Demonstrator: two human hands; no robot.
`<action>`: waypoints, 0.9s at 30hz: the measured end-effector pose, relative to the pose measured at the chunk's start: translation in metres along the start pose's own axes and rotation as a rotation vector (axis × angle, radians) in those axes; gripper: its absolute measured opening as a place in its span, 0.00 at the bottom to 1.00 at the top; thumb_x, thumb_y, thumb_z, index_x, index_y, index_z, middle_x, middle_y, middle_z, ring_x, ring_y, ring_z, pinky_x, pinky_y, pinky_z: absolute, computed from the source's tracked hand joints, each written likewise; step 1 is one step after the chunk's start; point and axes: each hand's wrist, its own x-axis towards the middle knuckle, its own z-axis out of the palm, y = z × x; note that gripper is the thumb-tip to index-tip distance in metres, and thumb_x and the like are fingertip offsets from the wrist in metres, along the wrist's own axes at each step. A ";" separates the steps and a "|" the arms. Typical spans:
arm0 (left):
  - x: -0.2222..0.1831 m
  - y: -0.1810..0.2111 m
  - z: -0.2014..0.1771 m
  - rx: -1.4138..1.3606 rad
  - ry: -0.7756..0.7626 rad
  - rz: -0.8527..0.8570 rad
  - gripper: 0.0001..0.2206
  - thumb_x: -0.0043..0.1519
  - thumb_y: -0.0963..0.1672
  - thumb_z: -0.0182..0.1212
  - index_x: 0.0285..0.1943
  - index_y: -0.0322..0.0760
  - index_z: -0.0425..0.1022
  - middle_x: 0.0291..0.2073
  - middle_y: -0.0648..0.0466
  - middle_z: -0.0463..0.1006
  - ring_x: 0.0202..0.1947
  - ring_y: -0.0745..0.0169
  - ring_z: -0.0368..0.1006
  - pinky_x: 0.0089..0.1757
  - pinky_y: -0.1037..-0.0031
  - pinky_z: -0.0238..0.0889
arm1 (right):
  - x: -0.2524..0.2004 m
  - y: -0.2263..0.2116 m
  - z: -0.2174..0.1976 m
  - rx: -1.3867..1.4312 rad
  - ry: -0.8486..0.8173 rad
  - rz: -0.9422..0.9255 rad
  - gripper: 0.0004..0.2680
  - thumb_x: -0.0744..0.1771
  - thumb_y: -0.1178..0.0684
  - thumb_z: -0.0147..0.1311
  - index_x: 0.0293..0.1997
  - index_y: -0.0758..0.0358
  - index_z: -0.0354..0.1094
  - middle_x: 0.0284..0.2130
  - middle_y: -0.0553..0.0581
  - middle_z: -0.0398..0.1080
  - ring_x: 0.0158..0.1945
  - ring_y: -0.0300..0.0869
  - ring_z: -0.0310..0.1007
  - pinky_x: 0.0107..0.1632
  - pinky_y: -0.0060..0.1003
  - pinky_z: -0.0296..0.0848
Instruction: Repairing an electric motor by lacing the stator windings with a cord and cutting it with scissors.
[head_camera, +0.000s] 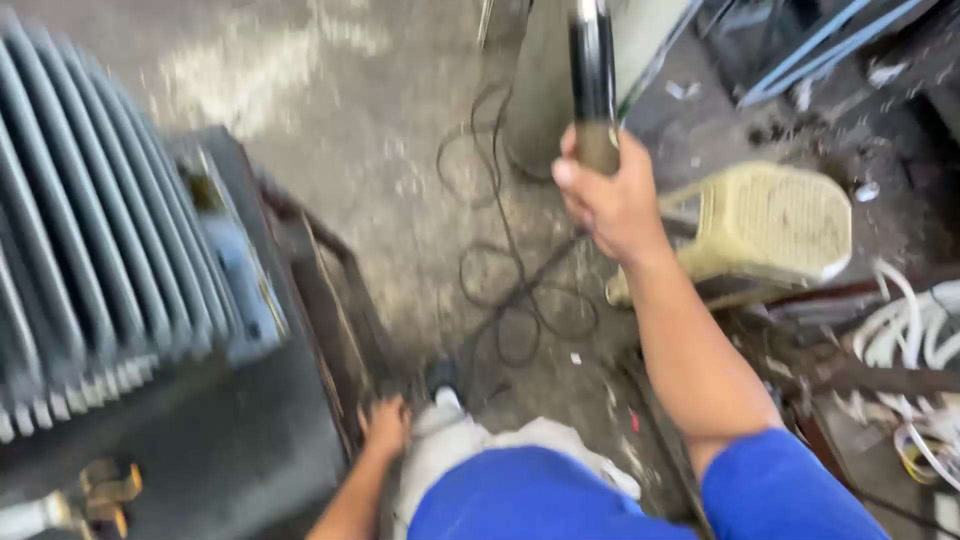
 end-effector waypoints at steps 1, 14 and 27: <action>0.006 0.009 -0.012 0.012 0.000 0.010 0.10 0.62 0.52 0.48 0.46 0.55 0.71 0.46 0.55 0.78 0.57 0.54 0.68 0.66 0.40 0.35 | 0.014 0.002 -0.005 0.002 0.014 -0.006 0.10 0.63 0.54 0.61 0.42 0.60 0.61 0.17 0.48 0.54 0.13 0.30 0.49 0.16 0.24 0.47; 0.209 0.147 -0.298 0.155 -0.175 0.471 0.15 0.57 0.56 0.63 0.35 0.46 0.75 0.36 0.52 0.80 0.49 0.44 0.70 0.54 0.40 0.54 | 0.190 0.158 -0.059 -0.304 0.405 0.256 0.07 0.66 0.49 0.55 0.43 0.58 0.65 0.21 0.52 0.65 0.19 0.34 0.60 0.20 0.28 0.59; 0.545 0.189 -0.557 -0.665 0.204 0.542 0.14 0.47 0.38 0.66 0.17 0.39 0.62 0.16 0.49 0.68 0.28 0.48 0.66 0.44 0.67 0.59 | 0.507 0.280 0.032 0.252 0.674 0.539 0.07 0.67 0.55 0.53 0.32 0.63 0.59 0.14 0.54 0.59 0.11 0.36 0.57 0.13 0.30 0.56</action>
